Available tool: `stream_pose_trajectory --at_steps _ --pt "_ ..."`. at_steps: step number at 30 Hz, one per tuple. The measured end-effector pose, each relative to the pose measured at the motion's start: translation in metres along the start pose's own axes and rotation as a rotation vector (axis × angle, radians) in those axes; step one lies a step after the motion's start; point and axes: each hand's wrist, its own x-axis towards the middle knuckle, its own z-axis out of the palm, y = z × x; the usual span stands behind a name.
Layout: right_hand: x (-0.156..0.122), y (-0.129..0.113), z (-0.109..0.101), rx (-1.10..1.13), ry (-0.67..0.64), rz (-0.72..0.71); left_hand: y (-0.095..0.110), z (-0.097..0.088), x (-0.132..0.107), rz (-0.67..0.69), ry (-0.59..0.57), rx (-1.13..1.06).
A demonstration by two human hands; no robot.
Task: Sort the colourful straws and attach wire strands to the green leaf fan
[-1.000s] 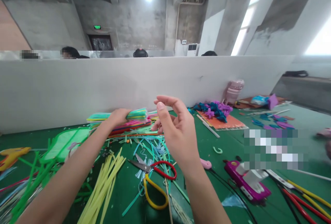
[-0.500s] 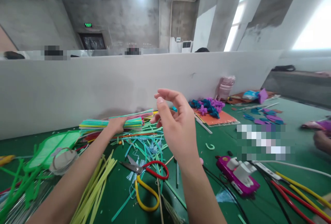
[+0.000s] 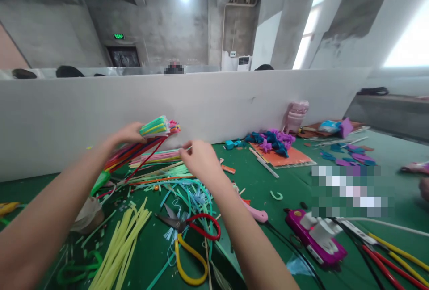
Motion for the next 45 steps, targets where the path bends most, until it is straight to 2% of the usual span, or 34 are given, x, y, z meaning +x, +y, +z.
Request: stream_pose_trajectory --at_steps 1,2,5,8,13,19,25,30,35,39,45 --pt "0.014 0.000 0.014 -0.267 -0.145 -0.062 0.000 -0.003 0.002 0.025 -0.005 0.008" --pt "0.029 0.000 0.030 -0.346 -0.211 -0.070 0.000 -0.006 0.003 0.054 -0.010 0.015" --pt "0.067 0.003 0.077 -0.474 -0.332 -0.080 0.002 -0.008 0.009 0.119 -0.014 0.038" --pt "0.093 0.014 0.113 -0.550 -0.443 -0.172 0.001 -0.005 0.013 0.148 -0.031 0.056" --pt "0.111 0.032 0.143 -0.600 -0.519 -0.374 -0.009 0.002 0.020 0.140 -0.062 0.069" --pt "0.117 0.045 0.161 -0.643 -0.499 -0.475 -0.020 0.007 0.032 0.141 -0.112 0.083" --pt "0.122 0.056 0.169 -0.668 -0.457 -0.528 -0.024 0.008 0.042 0.125 -0.149 0.039" --pt "0.122 0.053 0.168 -0.703 -0.417 -0.560 -0.021 -0.001 0.044 0.129 -0.130 0.007" --pt "0.125 0.040 0.133 -0.689 -0.308 -0.596 -0.025 -0.017 0.048 0.141 -0.080 -0.026" --pt "0.125 0.032 0.101 -0.674 -0.298 -0.589 -0.033 -0.029 0.050 0.112 -0.033 -0.053" --pt "0.102 0.027 0.075 -0.642 -0.353 -0.408 -0.039 -0.043 0.039 0.107 0.019 -0.042"
